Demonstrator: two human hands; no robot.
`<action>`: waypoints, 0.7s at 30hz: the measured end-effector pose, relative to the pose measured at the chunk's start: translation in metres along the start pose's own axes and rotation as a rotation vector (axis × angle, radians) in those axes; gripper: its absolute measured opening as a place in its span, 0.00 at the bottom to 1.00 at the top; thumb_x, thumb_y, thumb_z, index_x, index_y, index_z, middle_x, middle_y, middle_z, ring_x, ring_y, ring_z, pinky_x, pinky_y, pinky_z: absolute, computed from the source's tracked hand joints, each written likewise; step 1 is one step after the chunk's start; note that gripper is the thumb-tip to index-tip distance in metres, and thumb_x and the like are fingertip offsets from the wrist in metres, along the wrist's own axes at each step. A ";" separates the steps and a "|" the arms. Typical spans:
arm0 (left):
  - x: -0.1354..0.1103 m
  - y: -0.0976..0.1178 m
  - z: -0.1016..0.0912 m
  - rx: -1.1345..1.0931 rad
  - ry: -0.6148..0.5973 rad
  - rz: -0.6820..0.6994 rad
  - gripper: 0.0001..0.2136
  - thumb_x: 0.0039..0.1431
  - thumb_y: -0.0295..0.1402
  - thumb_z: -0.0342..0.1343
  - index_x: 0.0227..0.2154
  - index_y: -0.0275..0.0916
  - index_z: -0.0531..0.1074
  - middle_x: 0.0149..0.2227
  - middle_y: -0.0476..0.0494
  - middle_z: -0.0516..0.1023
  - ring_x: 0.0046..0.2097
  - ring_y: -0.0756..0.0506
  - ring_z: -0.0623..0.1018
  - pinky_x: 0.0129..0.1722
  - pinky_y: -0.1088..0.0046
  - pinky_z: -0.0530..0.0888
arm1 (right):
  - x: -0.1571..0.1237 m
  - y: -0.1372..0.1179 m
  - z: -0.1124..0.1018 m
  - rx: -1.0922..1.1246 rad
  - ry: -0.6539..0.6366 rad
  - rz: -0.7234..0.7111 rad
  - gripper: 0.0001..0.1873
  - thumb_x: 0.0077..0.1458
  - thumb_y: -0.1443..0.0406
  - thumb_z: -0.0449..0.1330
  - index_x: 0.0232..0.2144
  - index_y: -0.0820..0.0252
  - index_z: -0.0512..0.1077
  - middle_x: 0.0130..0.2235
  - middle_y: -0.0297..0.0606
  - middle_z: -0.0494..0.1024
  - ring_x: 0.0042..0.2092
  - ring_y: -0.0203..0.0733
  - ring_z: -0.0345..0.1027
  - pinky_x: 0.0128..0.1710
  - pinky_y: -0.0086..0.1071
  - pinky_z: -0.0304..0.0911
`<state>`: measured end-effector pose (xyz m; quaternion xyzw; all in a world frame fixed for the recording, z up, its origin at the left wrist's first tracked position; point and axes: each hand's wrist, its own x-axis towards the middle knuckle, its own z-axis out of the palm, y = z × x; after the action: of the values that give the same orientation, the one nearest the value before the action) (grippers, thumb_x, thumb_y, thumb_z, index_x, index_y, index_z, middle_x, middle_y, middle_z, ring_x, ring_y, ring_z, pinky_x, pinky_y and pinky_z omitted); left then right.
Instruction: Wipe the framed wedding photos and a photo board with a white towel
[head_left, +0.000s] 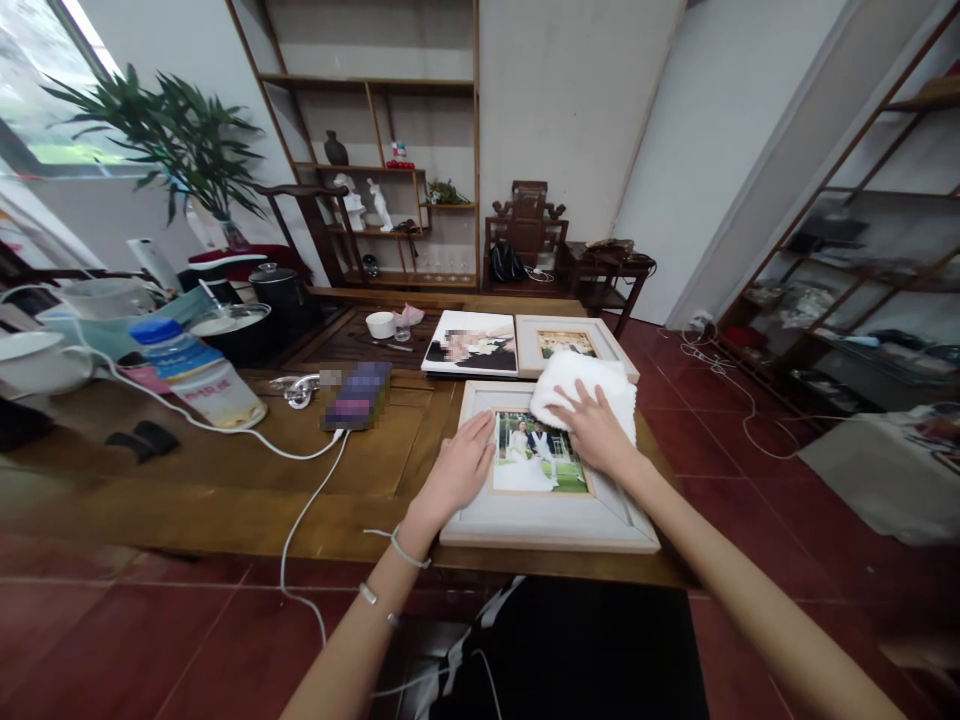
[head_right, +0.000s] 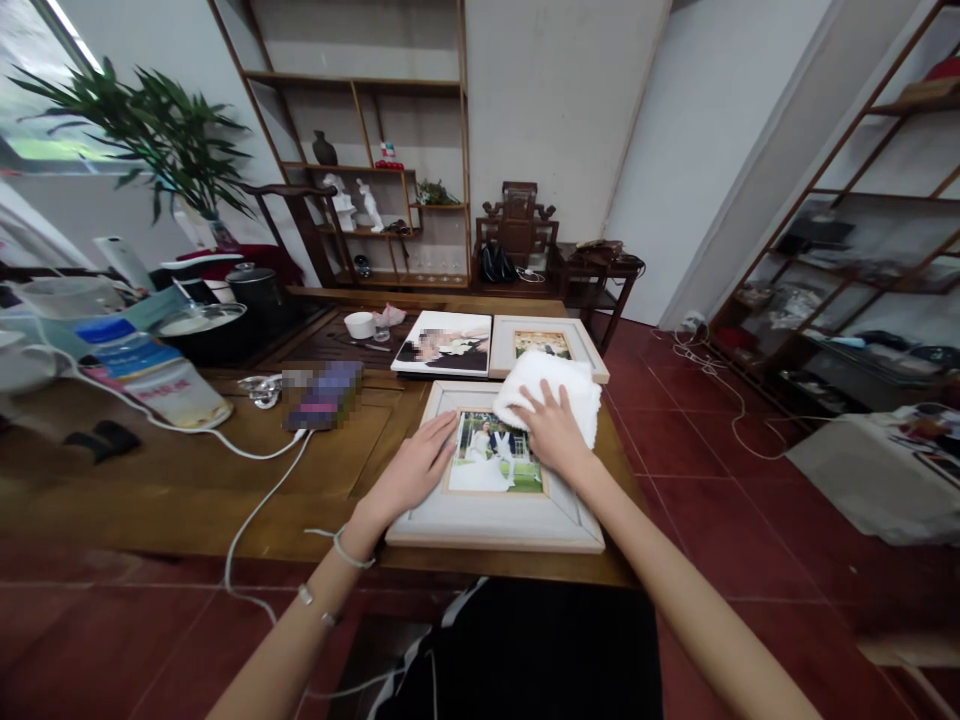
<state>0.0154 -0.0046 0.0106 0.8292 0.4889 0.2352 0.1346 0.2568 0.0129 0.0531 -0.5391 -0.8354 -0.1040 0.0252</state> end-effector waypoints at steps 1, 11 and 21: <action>0.000 0.000 0.000 0.000 0.003 0.002 0.21 0.67 0.32 0.40 0.61 0.35 0.57 0.65 0.37 0.58 0.66 0.42 0.58 0.61 0.57 0.62 | -0.005 -0.007 -0.002 0.002 -0.017 -0.028 0.35 0.45 0.79 0.50 0.57 0.58 0.66 0.65 0.43 0.58 0.66 0.61 0.41 0.61 0.60 0.39; 0.000 0.000 0.002 0.009 0.009 0.000 0.21 0.67 0.32 0.39 0.61 0.34 0.58 0.65 0.37 0.58 0.65 0.42 0.59 0.61 0.57 0.62 | -0.111 -0.093 -0.062 0.246 -0.358 -0.222 0.37 0.43 0.76 0.55 0.57 0.53 0.67 0.65 0.43 0.56 0.65 0.70 0.42 0.59 0.65 0.46; -0.001 -0.002 0.000 0.005 -0.017 0.027 0.22 0.68 0.30 0.37 0.63 0.36 0.55 0.65 0.36 0.57 0.66 0.42 0.57 0.59 0.55 0.64 | -0.059 -0.053 -0.017 0.153 -0.085 -0.154 0.38 0.43 0.79 0.50 0.58 0.56 0.65 0.66 0.39 0.55 0.66 0.55 0.42 0.63 0.53 0.42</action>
<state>0.0134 -0.0045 0.0089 0.8380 0.4771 0.2287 0.1334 0.2323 -0.0646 0.0523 -0.4737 -0.8802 -0.0183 0.0227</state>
